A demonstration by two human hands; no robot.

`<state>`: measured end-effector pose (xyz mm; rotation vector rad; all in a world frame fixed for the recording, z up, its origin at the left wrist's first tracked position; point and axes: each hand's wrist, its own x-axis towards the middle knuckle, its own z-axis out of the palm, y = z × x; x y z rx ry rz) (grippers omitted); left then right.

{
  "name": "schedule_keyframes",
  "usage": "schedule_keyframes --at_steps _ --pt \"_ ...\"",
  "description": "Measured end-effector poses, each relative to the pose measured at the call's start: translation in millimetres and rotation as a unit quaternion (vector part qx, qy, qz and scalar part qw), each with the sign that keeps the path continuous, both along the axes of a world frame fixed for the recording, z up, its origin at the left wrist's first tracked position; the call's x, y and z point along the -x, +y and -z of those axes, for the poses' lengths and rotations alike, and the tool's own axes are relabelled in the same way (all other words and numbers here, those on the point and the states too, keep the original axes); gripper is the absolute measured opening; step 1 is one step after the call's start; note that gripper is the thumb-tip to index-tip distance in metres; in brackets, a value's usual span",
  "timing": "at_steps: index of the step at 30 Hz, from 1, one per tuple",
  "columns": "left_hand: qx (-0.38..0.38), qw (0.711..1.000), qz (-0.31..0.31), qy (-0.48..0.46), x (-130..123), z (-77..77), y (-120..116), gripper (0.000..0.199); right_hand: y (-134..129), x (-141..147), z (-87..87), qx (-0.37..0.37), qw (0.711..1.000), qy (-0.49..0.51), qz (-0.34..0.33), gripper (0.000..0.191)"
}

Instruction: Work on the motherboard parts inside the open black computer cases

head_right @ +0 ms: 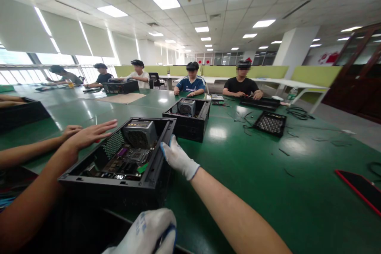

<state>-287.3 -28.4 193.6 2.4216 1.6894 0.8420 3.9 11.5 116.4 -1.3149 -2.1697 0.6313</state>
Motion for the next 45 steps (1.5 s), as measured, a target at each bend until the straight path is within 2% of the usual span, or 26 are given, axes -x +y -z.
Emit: schedule_keyframes --at_steps 2,4,6,7,9,11,17,21,24,29,35,37,38,40,43,45 --pt "0.004 1.000 0.007 0.005 -50.4 44.4 -32.9 0.030 17.0 12.8 -5.4 0.003 1.000 -0.022 -0.010 0.078" --pt "0.027 0.999 0.036 0.013 -104.5 97.3 -70.9 0.021 33.2 13.1 -12.0 -0.001 0.999 -0.048 -0.019 0.077" --pt "0.044 0.998 0.042 0.009 -141.8 144.4 -97.4 0.024 50.3 3.3 -19.8 -0.013 0.997 -0.081 -0.015 0.077" --pt "0.037 0.999 0.028 -0.016 -151.9 162.5 -104.0 0.027 59.5 -3.9 -24.0 -0.022 0.995 -0.100 -0.005 0.078" --pt "0.048 0.998 0.013 -0.050 -158.0 185.5 -106.3 0.026 79.3 -20.2 -31.6 -0.045 0.988 -0.141 0.032 0.076" --pt "0.054 0.995 0.001 -0.084 -154.5 194.0 -100.5 0.023 98.7 -35.8 -36.7 -0.073 0.977 -0.183 0.075 0.069" --pt "0.040 0.991 -0.016 -0.125 -152.6 194.8 -91.0 0.019 133.9 -58.9 -35.9 -0.122 0.938 -0.290 0.147 0.049" --pt "0.040 0.991 -0.015 -0.127 -155.5 196.1 -93.2 0.018 137.9 -55.7 -37.3 -0.133 0.922 -0.324 0.168 0.044" --pt "0.037 0.990 -0.018 -0.133 -155.2 193.2 -94.0 0.018 129.1 -56.4 -41.1 -0.135 0.913 -0.344 0.172 0.043" --pt "0.020 0.988 -0.016 -0.149 -154.4 192.5 -94.4 0.016 84.7 -72.7 -43.3 -0.160 0.903 -0.368 0.150 0.048" --pt "-0.028 0.988 0.000 -0.154 -153.5 211.9 -90.1 0.018 1.8 -103.0 -43.3 -0.187 0.903 -0.372 0.104 0.050" --pt "-0.046 0.985 0.003 -0.165 -153.0 210.6 -90.5 0.016 -27.2 -114.0 -42.7 -0.199 0.904 -0.370 0.081 0.050" --pt "-0.057 0.983 0.005 -0.172 -153.2 205.6 -91.7 0.015 -41.1 -119.3 -42.2 -0.212 0.903 -0.368 0.068 0.050" --pt "-0.071 0.982 0.015 -0.176 -155.0 185.6 -96.1 0.012 -66.7 -128.9 -41.0 -0.244 0.899 -0.361 0.041 0.049" --pt "-0.076 0.983 0.048 -0.161 -162.0 137.1 -104.9 0.008 -98.9 -139.7 -40.3 -0.273 0.900 -0.340 0.010 0.046" --pt "-0.104 0.981 0.079 -0.143 -168.9 102.5 -109.3 0.006 -116.9 -144.5 -40.8 -0.272 0.906 -0.325 -0.005 0.042"
